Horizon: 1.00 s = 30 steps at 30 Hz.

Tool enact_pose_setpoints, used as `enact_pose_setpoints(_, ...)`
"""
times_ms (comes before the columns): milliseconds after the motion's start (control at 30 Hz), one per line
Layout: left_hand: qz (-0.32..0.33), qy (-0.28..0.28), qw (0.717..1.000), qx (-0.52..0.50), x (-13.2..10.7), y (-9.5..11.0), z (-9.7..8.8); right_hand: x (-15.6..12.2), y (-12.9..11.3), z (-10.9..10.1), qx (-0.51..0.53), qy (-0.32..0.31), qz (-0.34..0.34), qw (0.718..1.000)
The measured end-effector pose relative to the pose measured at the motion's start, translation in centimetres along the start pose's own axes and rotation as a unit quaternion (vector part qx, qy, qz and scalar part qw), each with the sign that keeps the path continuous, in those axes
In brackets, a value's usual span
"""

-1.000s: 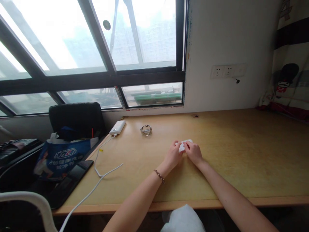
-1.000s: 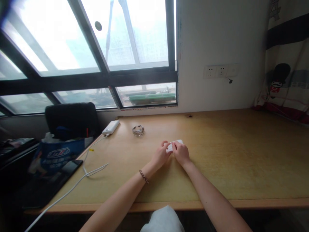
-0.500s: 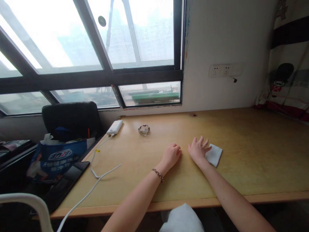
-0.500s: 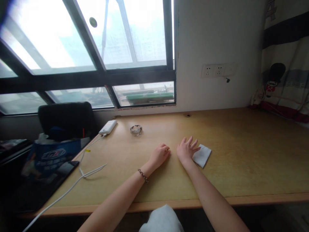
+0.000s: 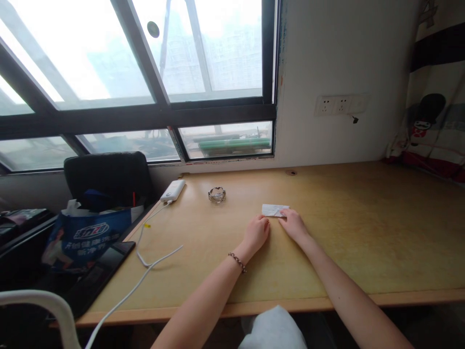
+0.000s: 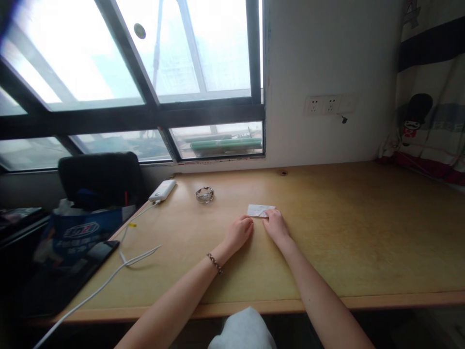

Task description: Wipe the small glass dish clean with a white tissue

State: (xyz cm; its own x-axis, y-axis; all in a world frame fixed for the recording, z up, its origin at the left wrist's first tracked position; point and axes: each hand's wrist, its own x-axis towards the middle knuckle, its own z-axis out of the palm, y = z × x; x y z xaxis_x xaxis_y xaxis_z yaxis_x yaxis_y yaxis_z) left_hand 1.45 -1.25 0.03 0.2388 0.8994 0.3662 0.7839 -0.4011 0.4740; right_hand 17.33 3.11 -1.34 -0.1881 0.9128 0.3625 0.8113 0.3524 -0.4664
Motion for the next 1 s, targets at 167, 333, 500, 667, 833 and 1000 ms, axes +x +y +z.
enact_pose_setpoints(167,0.005,-0.001,1.0,-0.025,0.0,0.1,-0.1,-0.6,-0.8,-0.8,-0.064,0.007,0.022,0.998)
enact_pose_setpoints(333,-0.005,0.016,0.997,-0.08,0.1,0.1,0.1,-0.4,-1.4,-1.2,0.01,0.046,0.047,0.998)
enact_pose_setpoints(500,-0.128,0.057,0.953,-0.269,0.6,-0.4,0.9,-0.1,-2.2,-0.9,0.359,0.045,0.132,0.923)
enact_pose_setpoints(667,-0.245,0.13,0.868,-0.412,1.3,-1.1,1.1,0.2,-2.5,-1.1,0.66,-0.003,0.184,0.728)
enact_pose_setpoints(833,-0.241,0.094,0.785,-0.563,1.7,-0.7,0.7,0.4,-2.2,-2.0,0.71,-0.03,0.176,0.681)
enact_pose_setpoints(1000,-0.239,0.059,0.751,-0.613,1.3,-0.5,0.1,0.1,-2.5,-2.1,0.664,-0.095,0.207,0.712)
